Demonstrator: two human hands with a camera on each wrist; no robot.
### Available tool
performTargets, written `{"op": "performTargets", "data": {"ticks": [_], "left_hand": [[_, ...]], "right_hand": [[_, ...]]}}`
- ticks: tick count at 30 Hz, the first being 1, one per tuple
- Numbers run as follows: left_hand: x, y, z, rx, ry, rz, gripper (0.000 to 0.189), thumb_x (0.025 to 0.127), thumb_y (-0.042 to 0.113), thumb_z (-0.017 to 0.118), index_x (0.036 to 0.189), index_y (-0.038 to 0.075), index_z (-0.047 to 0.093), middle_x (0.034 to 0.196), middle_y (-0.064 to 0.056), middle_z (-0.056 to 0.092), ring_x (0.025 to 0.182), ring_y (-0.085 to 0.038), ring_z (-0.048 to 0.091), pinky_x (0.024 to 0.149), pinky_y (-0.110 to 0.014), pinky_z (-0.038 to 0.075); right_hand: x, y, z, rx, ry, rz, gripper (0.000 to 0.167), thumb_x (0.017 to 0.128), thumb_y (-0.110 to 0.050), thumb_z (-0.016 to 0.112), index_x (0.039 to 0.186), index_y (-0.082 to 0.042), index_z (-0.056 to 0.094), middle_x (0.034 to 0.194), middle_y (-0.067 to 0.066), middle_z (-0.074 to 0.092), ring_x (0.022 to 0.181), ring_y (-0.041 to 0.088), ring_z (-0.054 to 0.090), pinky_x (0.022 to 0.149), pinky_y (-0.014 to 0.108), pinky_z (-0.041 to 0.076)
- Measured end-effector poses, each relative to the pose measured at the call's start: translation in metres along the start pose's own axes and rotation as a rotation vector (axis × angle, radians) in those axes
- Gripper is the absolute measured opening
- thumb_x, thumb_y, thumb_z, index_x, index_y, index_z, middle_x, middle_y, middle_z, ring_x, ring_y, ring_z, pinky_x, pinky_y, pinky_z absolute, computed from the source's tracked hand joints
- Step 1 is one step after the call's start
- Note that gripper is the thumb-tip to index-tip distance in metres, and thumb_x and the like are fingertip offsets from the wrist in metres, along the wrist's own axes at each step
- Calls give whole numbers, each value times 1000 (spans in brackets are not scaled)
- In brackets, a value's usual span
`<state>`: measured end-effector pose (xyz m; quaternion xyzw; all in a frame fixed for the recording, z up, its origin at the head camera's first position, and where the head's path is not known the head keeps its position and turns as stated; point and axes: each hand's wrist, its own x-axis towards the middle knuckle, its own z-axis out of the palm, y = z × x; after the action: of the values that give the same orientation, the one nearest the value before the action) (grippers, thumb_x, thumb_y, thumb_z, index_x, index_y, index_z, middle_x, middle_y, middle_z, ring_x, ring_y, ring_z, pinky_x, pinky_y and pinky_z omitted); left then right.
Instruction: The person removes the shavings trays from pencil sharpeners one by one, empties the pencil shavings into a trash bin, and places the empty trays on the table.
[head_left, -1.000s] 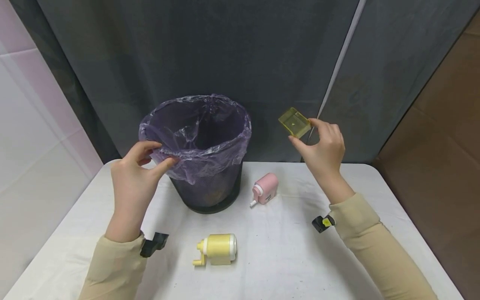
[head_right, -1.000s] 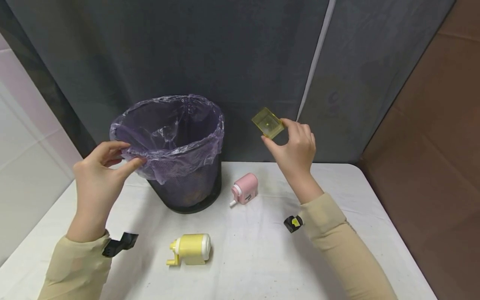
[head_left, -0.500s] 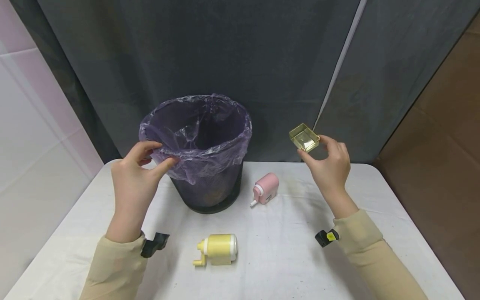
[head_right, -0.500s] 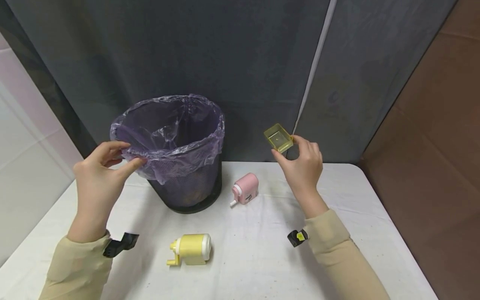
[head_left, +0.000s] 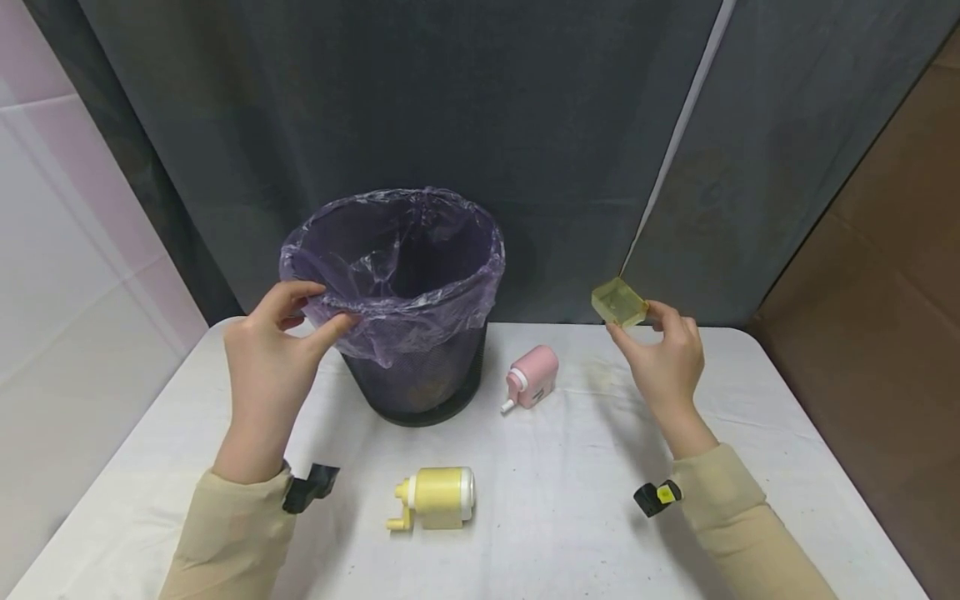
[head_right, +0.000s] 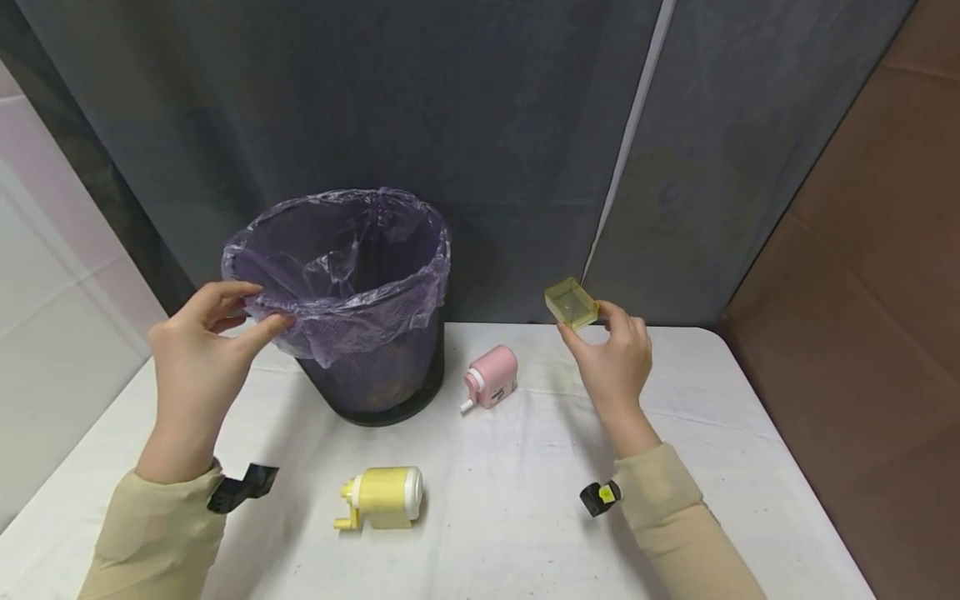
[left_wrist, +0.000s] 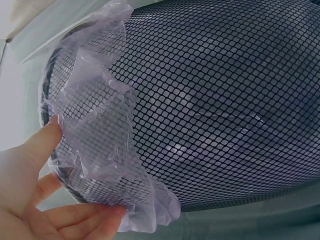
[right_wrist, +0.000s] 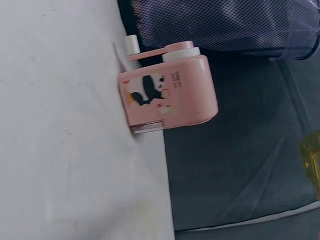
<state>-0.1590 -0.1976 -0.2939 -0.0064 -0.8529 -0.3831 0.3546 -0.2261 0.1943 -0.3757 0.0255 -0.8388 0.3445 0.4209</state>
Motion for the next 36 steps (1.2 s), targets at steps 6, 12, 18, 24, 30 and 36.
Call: {"op": "performTargets", "data": {"ticks": [6,12,18,24,30,36], "left_hand": [[1,1,0,-4,-6,-4,38,73,10,84,108,4,68,95,-18,69,92,-36,63,84,-51,50],[1,1,-1,-4,-7,-7,38,73,9,84,108,3,68,96,-19,69,93,-36,63,84,-51,50],[0,2,-1,-4,-8,-8,38,73,9,84,108,3,68,96,-19,68,92,-37,62,83,-51,50],[0,1,0,-2,-7,-4,38,74,10,84,107,3,68,96,-18,69,91,-36,62,82,-50,50],[0,1,0,4,-9,-11,38,74,11,83,109,5,68,94,-17,69,91,-35,62,82,-49,50],[0,0,0,7,-8,-12,39,74,11,84,109,5,68,92,-18,69,92,-34,62,82,-50,50]], "right_hand": [[-11,10,1,-16,-22,35,51,71,-25,86,110,0,65,94,15,63,84,33,52,63,38,36],[-23,19,3,-44,-23,62,51,71,-25,86,110,1,65,91,14,63,81,32,53,62,39,36],[-34,29,4,-61,-35,105,49,71,-24,85,109,0,65,90,14,64,81,30,53,63,39,37],[-44,41,6,-95,-72,157,51,71,-25,85,110,1,65,92,15,65,82,29,54,64,41,38],[-52,48,5,-119,-145,226,52,74,-27,83,113,2,63,96,18,66,83,30,55,66,42,39],[-57,53,5,-133,-216,290,54,77,-29,80,116,4,61,101,21,66,89,34,57,71,47,42]]}}
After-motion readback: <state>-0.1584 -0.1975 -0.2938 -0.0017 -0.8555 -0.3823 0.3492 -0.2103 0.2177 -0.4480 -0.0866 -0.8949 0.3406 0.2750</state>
